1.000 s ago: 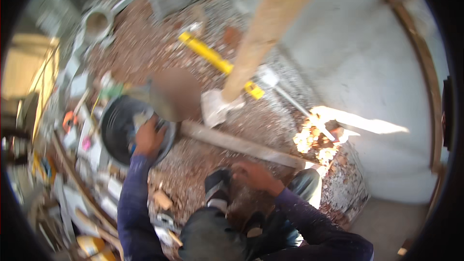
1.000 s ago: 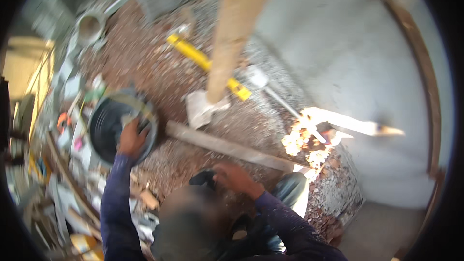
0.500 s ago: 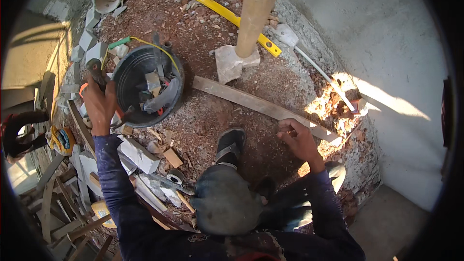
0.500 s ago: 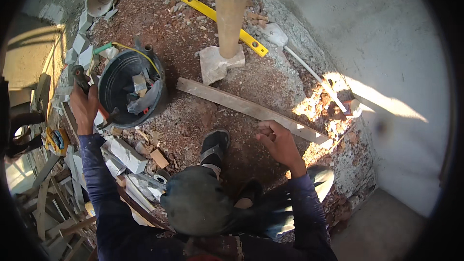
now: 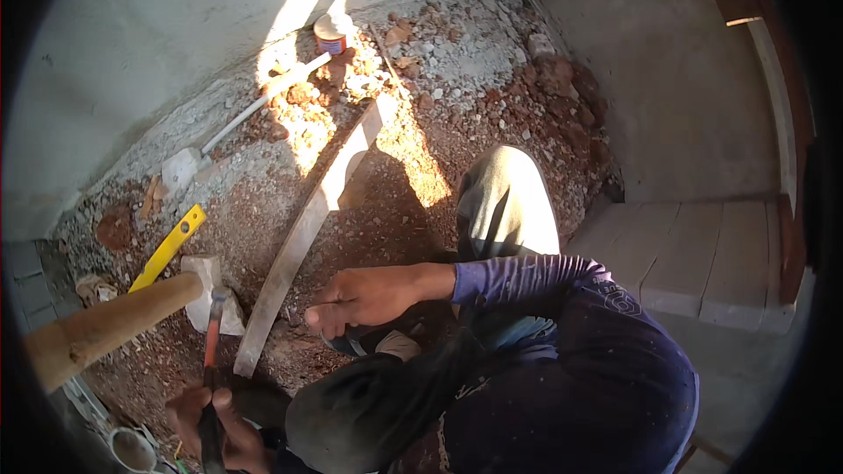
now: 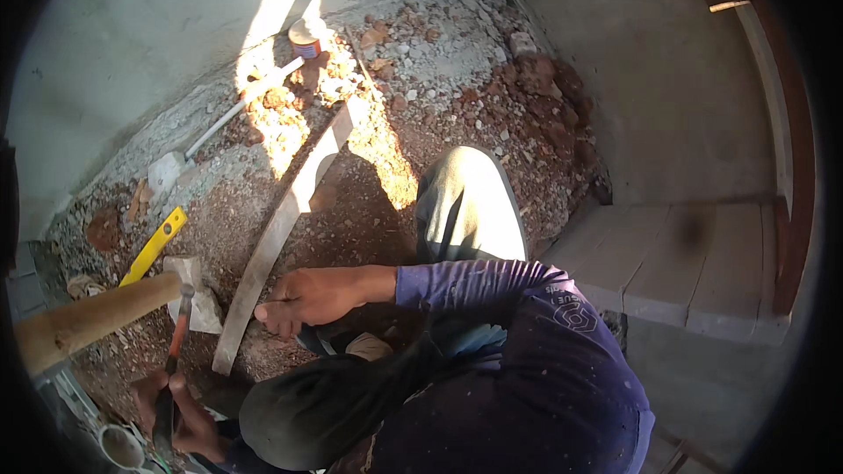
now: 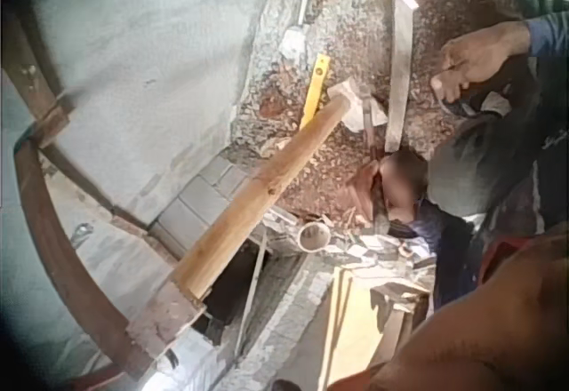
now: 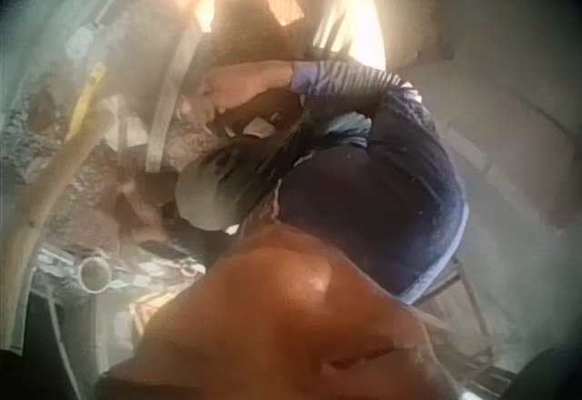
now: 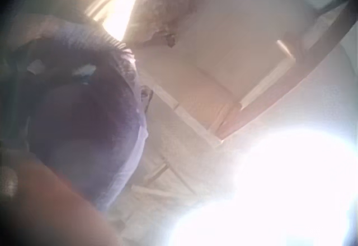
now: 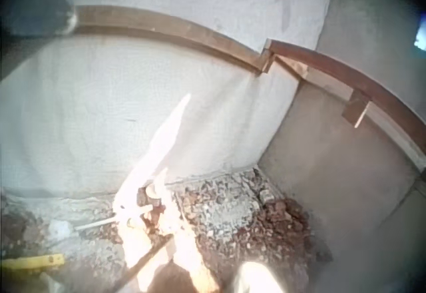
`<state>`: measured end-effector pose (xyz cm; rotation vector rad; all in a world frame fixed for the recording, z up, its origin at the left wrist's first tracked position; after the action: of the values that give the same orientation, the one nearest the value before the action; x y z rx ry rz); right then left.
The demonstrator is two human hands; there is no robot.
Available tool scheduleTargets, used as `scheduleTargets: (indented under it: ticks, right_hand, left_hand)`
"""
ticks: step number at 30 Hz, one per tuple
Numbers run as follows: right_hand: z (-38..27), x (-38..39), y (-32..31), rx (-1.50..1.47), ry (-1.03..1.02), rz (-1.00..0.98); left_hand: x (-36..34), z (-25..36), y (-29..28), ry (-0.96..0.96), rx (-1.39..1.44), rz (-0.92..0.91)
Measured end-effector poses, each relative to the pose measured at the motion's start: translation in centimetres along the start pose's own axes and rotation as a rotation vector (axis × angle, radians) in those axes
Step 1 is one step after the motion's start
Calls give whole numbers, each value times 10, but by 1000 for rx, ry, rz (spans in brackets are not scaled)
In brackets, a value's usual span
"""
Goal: Measure, position, and nail wooden supports into a concrete wall to create a frame.
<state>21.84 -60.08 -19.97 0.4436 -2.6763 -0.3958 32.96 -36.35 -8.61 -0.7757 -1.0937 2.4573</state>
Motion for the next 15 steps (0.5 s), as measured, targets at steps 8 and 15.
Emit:
scheduleTargets:
  ticks: [8,15]
  right_hand:
    - [-58,105,-18,-595,-81,671]
    - [-97,179,-55,-820,-208,1132]
  left_hand:
    - [-111,148,160,951,863,-411]
    - [-103,243,193,1174,951,-525]
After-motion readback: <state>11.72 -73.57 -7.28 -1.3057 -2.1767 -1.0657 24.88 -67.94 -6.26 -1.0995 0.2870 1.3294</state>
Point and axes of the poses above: each hand's wrist, its own x-axis away from the middle knuckle, its own y-axis out of the palm, z = x × y, the point moved 4 cm from there along -x, towards the middle knuckle, and after that the axes turned 3 degrees about -y, right-handed, at the moved point
